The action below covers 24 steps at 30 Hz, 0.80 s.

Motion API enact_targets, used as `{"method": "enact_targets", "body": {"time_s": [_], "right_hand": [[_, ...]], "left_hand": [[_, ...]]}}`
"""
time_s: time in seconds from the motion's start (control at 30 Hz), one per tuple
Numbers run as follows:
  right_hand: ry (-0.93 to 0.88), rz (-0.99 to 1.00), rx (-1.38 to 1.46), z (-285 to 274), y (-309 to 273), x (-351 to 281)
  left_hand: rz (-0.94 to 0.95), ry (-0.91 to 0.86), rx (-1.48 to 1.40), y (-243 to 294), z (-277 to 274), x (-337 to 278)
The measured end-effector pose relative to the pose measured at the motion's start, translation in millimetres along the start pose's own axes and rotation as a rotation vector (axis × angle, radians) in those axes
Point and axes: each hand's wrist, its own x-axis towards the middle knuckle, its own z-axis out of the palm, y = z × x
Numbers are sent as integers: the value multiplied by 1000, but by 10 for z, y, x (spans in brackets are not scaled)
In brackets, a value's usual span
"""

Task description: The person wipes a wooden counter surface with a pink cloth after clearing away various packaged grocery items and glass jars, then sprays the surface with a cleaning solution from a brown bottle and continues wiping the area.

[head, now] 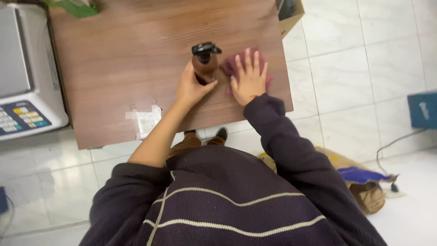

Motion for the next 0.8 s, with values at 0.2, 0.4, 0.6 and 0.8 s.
{"method": "enact_targets", "body": {"time_s": [0.2,0.4,0.6,0.8], "right_hand": [[-205,-238,442,192,-891,-8],[-252,-247,857,416,-1866,218],[-104,-521,467,158,-2781,397],[-197,-683,49,464,-3096,383]], "left_hand": [[-117,154,47,-183,-604,-578],[-308,446,126,-467,-1502,-1072],[-313,720,216,-914,-2041,-1351],[-343,601,39,-859,-2580,-1435]]}}
